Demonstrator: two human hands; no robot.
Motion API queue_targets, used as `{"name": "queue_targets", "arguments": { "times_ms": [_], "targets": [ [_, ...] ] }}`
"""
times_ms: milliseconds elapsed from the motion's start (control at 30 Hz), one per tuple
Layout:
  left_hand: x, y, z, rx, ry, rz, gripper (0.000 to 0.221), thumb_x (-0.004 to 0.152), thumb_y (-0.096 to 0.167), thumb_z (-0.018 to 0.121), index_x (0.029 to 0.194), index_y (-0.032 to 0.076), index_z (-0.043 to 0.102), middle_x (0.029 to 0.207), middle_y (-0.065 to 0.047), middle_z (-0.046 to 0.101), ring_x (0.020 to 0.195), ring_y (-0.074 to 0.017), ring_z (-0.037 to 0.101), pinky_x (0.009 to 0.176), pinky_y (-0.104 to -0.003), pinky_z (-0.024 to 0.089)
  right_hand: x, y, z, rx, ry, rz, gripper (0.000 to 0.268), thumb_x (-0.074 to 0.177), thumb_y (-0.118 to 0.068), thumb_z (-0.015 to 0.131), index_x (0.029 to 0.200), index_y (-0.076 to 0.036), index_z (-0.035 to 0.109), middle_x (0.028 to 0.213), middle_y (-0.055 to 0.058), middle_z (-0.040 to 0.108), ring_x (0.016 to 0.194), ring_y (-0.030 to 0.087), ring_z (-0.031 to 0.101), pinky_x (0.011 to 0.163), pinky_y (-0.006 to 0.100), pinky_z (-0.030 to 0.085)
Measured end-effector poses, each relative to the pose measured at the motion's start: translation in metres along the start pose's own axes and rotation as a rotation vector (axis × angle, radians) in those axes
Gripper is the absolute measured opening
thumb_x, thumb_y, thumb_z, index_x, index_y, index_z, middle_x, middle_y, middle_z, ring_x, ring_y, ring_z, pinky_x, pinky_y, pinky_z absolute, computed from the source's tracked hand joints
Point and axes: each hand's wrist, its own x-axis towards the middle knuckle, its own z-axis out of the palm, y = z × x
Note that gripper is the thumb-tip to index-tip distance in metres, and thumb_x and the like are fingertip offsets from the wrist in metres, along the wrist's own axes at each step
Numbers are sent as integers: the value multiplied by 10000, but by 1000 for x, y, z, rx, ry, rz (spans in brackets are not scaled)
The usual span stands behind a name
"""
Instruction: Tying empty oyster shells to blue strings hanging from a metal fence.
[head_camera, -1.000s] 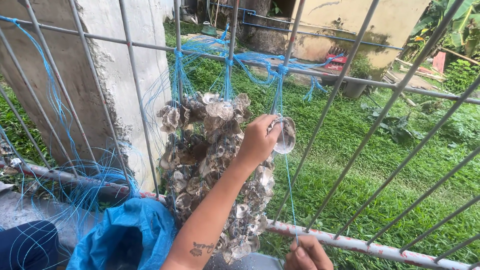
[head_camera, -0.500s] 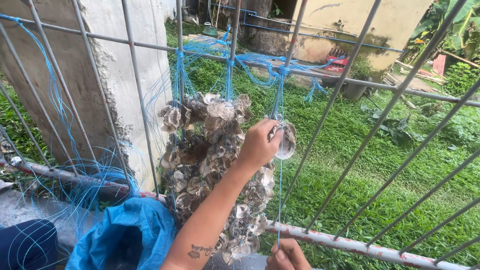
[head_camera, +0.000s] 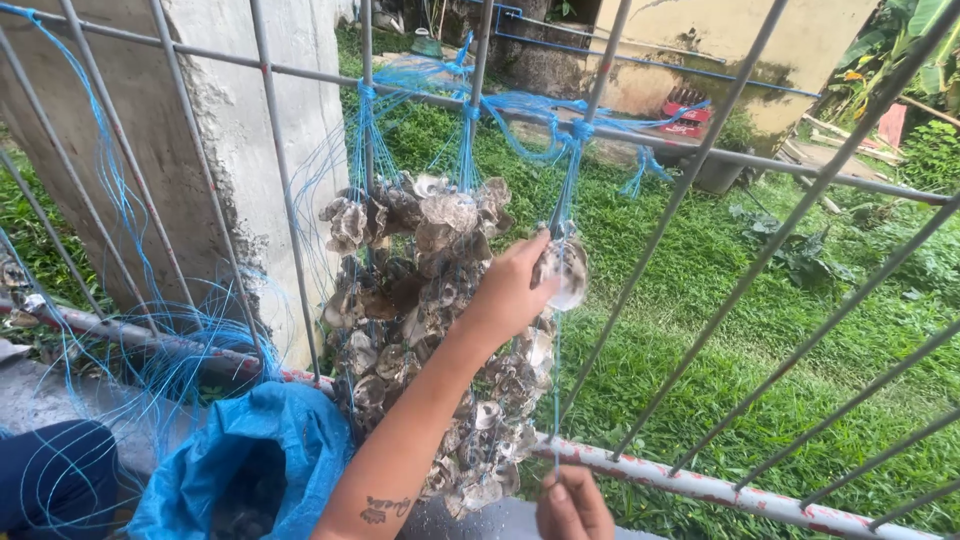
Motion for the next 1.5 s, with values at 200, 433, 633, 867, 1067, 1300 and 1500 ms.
{"name": "queue_targets", "arguments": {
  "times_ms": [200,433,633,867,1067,1300,1500],
  "targets": [
    [-61,42,-19,48,101,-33,547,896,206,756,1351,-37,572,1241,-216,625,1043,-308,666,888,-413,552,10,-62,2,-192,33,26,184,1013,-120,549,1123,1,633,664,-35,450,535,56,371,479,240,274],
    [-132,40,13,-666,-334,-521,320,898,283,757,1133,74,699,785,22,637,689,-49,578,610,-293,541,12,-101,36,-455,27,8,215,1010,-119,566,1163,-12,673,756,-37,515,658,68,445,583,235,372],
    [-141,43,22,-742,-372,-513,202,971,242,705,1012,44,705,832,32,682,756,-24,624,677,-231,554,5,-141,85,-990,101,-392,246,1008,-163,606,1190,-3,647,935,79,607,874,193,550,790,317,459],
    [-159,36,23,-781,-174,-463,164,990,206,704,1018,44,693,871,21,677,788,-43,617,722,-241,516,-3,-108,57,-496,50,38,337,989,-292,544,1230,-92,668,1065,77,701,985,233,625,921,409,478],
    [-177,17,14,-789,-184,-488,146,999,193,688,1000,48,679,881,23,676,808,-51,643,742,-240,514,17,-124,32,355,207,57,286,1102,-317,473,1145,-100,654,1187,80,680,1164,250,622,1099,487,395],
    [-196,-23,5,-792,-130,-549,149,992,185,688,978,39,667,871,29,684,805,-30,619,734,-240,498,1,-155,-18,507,267,-264,350,1241,-393,405,1119,-181,655,739,-57,383,623,72,320,741,277,365],
    [-183,-15,-9,-465,-85,-455,144,970,158,687,959,16,670,835,-16,653,740,-81,584,691,-266,485,-17,-156,-91,590,164,-529,438,1281,-293,390,903,-106,505,683,-30,367,615,78,369,700,275,352]
  ]
}}
